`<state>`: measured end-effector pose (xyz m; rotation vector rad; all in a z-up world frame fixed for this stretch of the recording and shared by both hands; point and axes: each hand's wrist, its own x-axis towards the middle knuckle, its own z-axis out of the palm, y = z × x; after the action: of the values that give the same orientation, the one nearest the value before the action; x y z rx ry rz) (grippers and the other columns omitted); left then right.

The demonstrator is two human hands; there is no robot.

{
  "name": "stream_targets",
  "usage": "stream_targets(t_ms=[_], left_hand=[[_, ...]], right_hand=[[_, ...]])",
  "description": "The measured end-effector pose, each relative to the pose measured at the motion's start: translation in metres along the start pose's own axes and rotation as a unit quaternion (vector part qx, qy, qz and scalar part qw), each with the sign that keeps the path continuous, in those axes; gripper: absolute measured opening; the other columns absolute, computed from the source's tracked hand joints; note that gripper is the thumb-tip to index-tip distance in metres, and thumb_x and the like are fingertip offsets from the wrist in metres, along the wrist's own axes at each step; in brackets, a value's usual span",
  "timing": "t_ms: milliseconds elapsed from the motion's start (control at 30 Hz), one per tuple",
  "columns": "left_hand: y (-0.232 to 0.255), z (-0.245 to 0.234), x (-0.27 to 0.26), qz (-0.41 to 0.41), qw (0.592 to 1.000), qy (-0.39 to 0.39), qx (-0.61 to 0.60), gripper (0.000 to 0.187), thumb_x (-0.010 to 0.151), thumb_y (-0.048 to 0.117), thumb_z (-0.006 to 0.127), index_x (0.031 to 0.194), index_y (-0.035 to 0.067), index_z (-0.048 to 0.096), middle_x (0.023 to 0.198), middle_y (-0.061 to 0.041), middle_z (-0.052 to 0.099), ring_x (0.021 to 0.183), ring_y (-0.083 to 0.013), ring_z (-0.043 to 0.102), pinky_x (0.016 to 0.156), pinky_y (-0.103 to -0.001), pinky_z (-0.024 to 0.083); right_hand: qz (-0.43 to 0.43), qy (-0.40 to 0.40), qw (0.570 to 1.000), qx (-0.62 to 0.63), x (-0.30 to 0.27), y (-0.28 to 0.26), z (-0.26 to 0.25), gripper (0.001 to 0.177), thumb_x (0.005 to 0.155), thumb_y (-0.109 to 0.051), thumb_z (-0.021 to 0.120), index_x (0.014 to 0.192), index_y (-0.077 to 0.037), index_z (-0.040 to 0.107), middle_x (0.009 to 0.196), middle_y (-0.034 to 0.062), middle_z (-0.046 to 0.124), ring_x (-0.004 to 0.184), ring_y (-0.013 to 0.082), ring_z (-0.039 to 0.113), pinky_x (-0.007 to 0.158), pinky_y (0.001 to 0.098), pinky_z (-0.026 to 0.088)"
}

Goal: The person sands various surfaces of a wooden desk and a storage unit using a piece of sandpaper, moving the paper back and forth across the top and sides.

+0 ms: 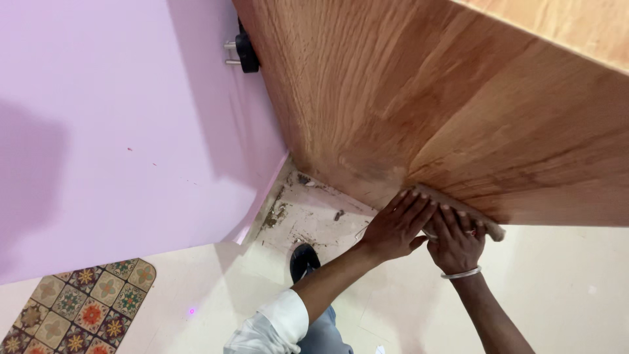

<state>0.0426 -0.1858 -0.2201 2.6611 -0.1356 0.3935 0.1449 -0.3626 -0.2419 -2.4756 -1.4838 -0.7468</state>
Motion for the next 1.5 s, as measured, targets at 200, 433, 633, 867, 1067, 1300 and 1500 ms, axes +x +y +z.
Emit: stream_targets(t_ms=[200, 433, 633, 867, 1067, 1300, 1500], left_hand=[[0.084, -0.159, 0.097, 0.071, 0.956, 0.270, 0.088, 0.052, 0.123, 0.028, 0.053, 0.169, 0.024, 0.029, 0.176, 0.000, 0.028, 0.162, -0.0156, 0.023, 0.137, -0.041, 0.012], [0.121, -0.185, 0.112, 0.081, 0.957, 0.260, 0.099, 0.056, 0.119, 0.033, 0.053, 0.168, 0.024, 0.027, 0.175, -0.001, 0.025, 0.165, -0.0174, 0.018, 0.136, -0.041, 0.009], [0.108, -0.168, 0.089, 0.105, 0.983, 0.134, 0.067, 0.068, 0.110, 0.035, 0.059, 0.169, 0.024, 0.027, 0.177, 0.007, 0.026, 0.161, -0.0104, 0.026, 0.140, -0.038, 0.021], [0.011, -0.255, 0.077, -0.118, 0.933, 0.332, 0.076, 0.076, 0.102, 0.021, 0.052, 0.165, 0.005, 0.012, 0.173, -0.024, 0.013, 0.163, -0.0411, 0.014, 0.134, -0.054, 0.014], [-0.043, -0.333, 0.038, -0.172, 0.899, 0.403, -0.010, 0.089, 0.108, 0.034, 0.059, 0.168, 0.003, 0.002, 0.178, -0.022, 0.005, 0.167, -0.0389, 0.011, 0.138, -0.046, 0.016], [-0.030, -0.282, 0.034, -0.173, 0.931, 0.321, 0.018, 0.104, 0.091, 0.018, 0.072, 0.161, -0.006, 0.000, 0.170, -0.033, -0.001, 0.161, -0.0452, 0.005, 0.134, -0.049, 0.012], [-0.074, -0.148, 0.014, -0.264, 0.931, 0.250, -0.021, 0.103, 0.090, 0.020, 0.072, 0.157, -0.016, 0.004, 0.167, -0.038, 0.002, 0.157, -0.0489, 0.004, 0.129, -0.053, 0.009]], right_hand=[[0.075, 0.137, 0.988, 0.002, 0.113, 0.026, -0.187, 0.056, 0.117, -0.036, 0.045, 0.155, 0.002, 0.059, 0.172, 0.0195, 0.039, 0.161, 0.0370, 0.011, 0.128, 0.0612, -0.004], [0.073, 0.220, 0.973, -0.003, 0.109, 0.039, -0.198, 0.073, 0.109, -0.042, 0.036, 0.158, 0.007, 0.058, 0.170, 0.0173, 0.036, 0.161, 0.0330, 0.009, 0.127, 0.0615, -0.003], [0.138, 0.122, 0.982, 0.042, 0.080, 0.022, -0.177, 0.061, 0.106, -0.021, 0.047, 0.161, 0.005, 0.054, 0.175, 0.0199, 0.032, 0.163, 0.0350, 0.002, 0.131, 0.0636, -0.006], [-0.095, 0.082, 0.992, 0.000, 0.282, -0.072, -0.241, 0.060, 0.096, -0.015, 0.054, 0.156, -0.019, 0.054, 0.168, -0.0045, 0.041, 0.160, 0.0112, 0.024, 0.132, 0.0384, 0.011], [-0.171, 0.062, 0.960, 0.214, 0.376, -0.155, -0.263, 0.057, 0.102, -0.017, 0.051, 0.156, 0.000, 0.042, 0.167, 0.0071, 0.036, 0.155, 0.0172, 0.032, 0.127, 0.0381, 0.025], [-0.143, -0.003, 0.985, 0.091, 0.325, -0.124, -0.235, 0.062, 0.092, -0.012, 0.053, 0.154, -0.009, 0.047, 0.165, -0.0029, 0.040, 0.152, 0.0129, 0.037, 0.124, 0.0354, 0.034], [-0.185, 0.017, 0.982, 0.012, 0.253, -0.117, -0.123, 0.055, 0.097, -0.016, 0.055, 0.152, -0.011, 0.054, 0.166, -0.0073, 0.040, 0.149, 0.0078, 0.040, 0.116, 0.0290, 0.042]])
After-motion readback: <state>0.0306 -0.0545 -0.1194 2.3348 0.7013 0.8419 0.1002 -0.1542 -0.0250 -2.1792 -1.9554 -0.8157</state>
